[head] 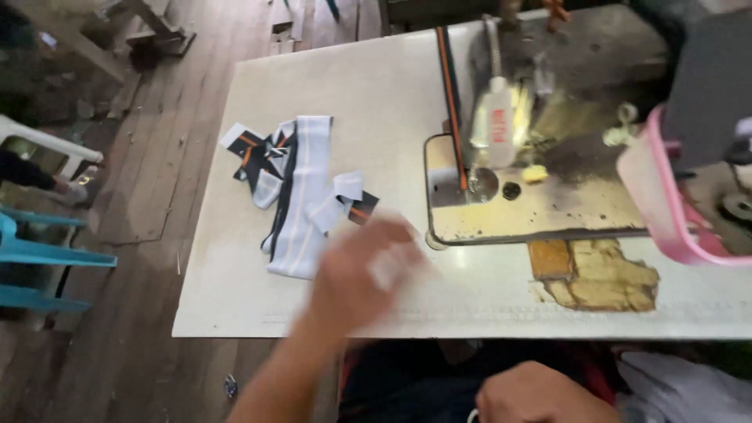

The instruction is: Aligning and sewing decorative fabric strips using an industrial sewing machine.

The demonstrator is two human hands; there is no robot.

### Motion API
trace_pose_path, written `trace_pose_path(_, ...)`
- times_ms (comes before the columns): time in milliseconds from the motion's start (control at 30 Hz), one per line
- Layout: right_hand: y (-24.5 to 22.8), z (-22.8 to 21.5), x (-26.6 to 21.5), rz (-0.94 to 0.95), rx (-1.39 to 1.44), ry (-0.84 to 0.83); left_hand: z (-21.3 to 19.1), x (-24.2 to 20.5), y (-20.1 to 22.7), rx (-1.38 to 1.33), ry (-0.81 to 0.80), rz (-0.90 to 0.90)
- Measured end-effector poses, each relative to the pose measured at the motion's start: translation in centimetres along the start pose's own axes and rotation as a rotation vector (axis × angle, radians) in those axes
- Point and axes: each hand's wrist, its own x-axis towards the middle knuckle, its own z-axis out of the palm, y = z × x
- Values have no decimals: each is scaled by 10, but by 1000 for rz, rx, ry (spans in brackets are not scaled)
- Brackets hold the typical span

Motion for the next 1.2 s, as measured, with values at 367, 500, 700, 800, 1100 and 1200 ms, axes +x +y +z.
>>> trace_pose_path(367, 29, 14, -11, 478, -109, 296, -43, 23, -114, 152, 89, -561)
trace_pose_path(500, 15, 13, 1, 452, -71, 338, -52, 42, -73, -167, 233, -850)
trace_pose_path(700, -23, 23, 37, 355, -47, 634, -34, 20, 16, -717, 108, -510)
trace_pose_path(800, -13, 22, 52, 154, -301, 796, -19, 12, 79, -1009, -6, -407)
trace_pose_path(1100, -11, 18, 55, -32, -364, 730, 9, 51, 15, -1241, 404, -826)
trace_pose_path(1200, -1, 15, 43, 89, -251, 814, -14, 78, 10, -1167, 412, -763)
